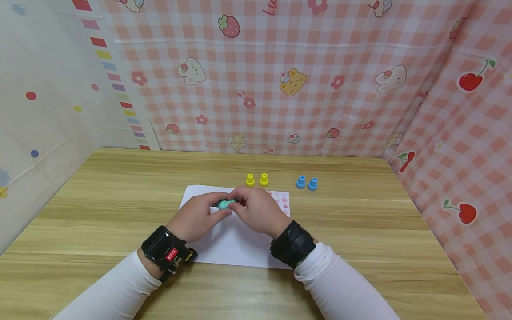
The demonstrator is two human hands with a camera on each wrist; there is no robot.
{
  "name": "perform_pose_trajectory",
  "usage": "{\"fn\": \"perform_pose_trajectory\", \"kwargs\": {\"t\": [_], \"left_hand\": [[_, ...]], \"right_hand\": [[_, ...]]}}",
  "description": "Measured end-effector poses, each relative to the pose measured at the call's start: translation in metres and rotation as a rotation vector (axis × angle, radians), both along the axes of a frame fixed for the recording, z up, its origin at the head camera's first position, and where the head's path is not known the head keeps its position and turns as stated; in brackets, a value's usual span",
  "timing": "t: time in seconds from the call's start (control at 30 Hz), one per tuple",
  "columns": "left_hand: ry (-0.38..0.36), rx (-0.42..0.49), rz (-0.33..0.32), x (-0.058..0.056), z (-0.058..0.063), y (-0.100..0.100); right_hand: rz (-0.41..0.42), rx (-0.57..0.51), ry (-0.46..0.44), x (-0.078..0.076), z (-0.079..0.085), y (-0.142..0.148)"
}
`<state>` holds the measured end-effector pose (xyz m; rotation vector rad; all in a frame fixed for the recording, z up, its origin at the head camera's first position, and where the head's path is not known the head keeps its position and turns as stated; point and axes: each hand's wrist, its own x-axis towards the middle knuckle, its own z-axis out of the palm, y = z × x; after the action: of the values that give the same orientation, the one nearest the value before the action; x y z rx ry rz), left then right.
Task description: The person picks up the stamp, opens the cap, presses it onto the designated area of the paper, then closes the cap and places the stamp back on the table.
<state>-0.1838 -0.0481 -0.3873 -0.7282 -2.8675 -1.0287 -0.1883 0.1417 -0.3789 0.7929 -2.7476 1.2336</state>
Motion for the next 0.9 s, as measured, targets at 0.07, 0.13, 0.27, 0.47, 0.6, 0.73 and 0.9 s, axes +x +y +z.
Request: {"fn": "perform_pose_trajectory", "kwargs": {"t": [0.07,0.13,0.27,0.47,0.6,0.73,0.9], "left_hand": [[0.004,-0.001,0.007,-0.0002,-0.0003,0.0001],[0.011,-0.003,0.014,-0.0008,-0.0011,0.0002],[0.025,0.001,0.021,-0.0016,-0.0025,0.0003],[0.027,0.015,0.031,-0.0014,-0.0027,0.0004],[0.021,0.02,0.038,-0.0017,-0.0027,0.0005],[0.014,0.031,0.033,-0.002,-0.0025,0.0006],[0.018,0.045,0.027,-0.0018,-0.0032,0.0001]], "right_hand": [[-0.002,0.002,0.002,-0.0002,-0.0004,-0.0001],[-0.004,0.004,0.006,-0.0005,-0.0011,-0.0002],[-0.008,0.0,0.011,-0.0013,-0.003,-0.0002],[-0.006,-0.01,0.012,-0.0017,-0.0049,0.0],[-0.006,-0.009,0.005,-0.0019,-0.0055,0.0002],[-0.006,-0.01,0.0,-0.0018,-0.0056,0.0007],[-0.005,-0.021,0.002,-0.0012,-0.0051,0.0011]]}}
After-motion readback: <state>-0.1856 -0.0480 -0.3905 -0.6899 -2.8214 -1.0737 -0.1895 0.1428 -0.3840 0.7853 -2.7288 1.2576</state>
